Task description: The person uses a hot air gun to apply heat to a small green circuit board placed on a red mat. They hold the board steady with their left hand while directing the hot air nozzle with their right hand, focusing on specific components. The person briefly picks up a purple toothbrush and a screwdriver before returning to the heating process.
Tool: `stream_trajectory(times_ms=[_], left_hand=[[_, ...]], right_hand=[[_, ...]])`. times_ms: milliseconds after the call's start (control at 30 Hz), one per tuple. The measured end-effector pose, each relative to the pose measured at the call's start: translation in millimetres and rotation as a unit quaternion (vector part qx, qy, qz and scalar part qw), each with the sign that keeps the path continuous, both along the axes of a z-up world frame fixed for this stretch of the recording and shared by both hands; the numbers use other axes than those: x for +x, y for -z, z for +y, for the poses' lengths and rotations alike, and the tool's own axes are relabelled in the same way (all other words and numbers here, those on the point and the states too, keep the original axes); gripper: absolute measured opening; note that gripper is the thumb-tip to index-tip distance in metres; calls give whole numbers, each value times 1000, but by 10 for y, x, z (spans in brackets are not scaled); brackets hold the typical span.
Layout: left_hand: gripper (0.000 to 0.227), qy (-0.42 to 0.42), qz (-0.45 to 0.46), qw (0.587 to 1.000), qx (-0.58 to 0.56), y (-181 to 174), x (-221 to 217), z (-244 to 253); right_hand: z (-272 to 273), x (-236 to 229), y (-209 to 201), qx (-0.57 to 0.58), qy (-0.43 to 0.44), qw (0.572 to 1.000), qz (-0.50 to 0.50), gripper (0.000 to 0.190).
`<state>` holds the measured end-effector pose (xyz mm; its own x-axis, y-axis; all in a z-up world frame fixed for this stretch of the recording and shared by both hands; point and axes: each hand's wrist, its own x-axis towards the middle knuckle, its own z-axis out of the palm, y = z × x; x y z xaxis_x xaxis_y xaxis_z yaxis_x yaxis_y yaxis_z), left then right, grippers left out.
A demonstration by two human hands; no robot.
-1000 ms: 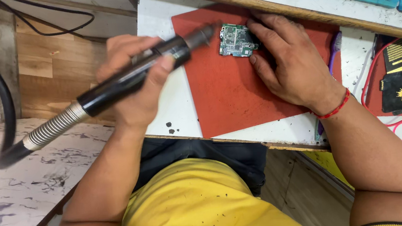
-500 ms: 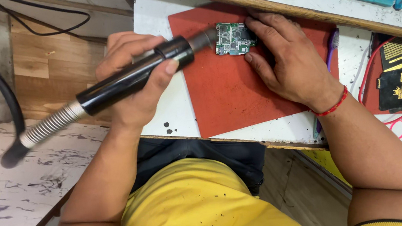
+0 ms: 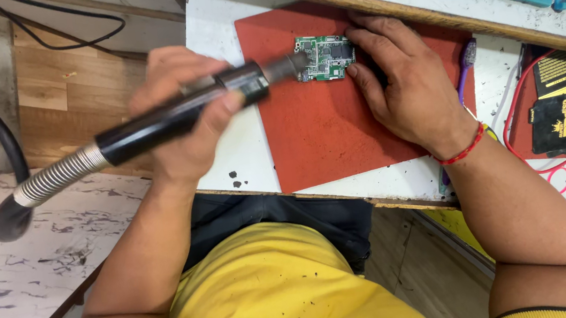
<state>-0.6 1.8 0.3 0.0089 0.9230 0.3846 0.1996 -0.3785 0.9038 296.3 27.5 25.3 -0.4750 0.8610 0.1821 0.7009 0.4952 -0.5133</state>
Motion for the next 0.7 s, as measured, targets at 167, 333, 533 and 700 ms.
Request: stream_trajectory(times_ms=[167, 333, 533, 700], left_hand=[[36, -4, -67, 997, -25, 44, 24, -22], [36, 42, -23, 999, 3, -42, 33, -9], [40, 98, 0, 994, 37, -26, 78, 37], [36, 85, 41, 995, 22, 1, 63, 65]], right_hand=[[-2, 3, -35, 2, -2, 1000, -10, 37], [23, 18, -61, -5, -21, 1000, -12, 39], [60, 42, -69, 5, -77, 997, -25, 43], [59, 45, -63, -5, -81, 997, -18, 45]])
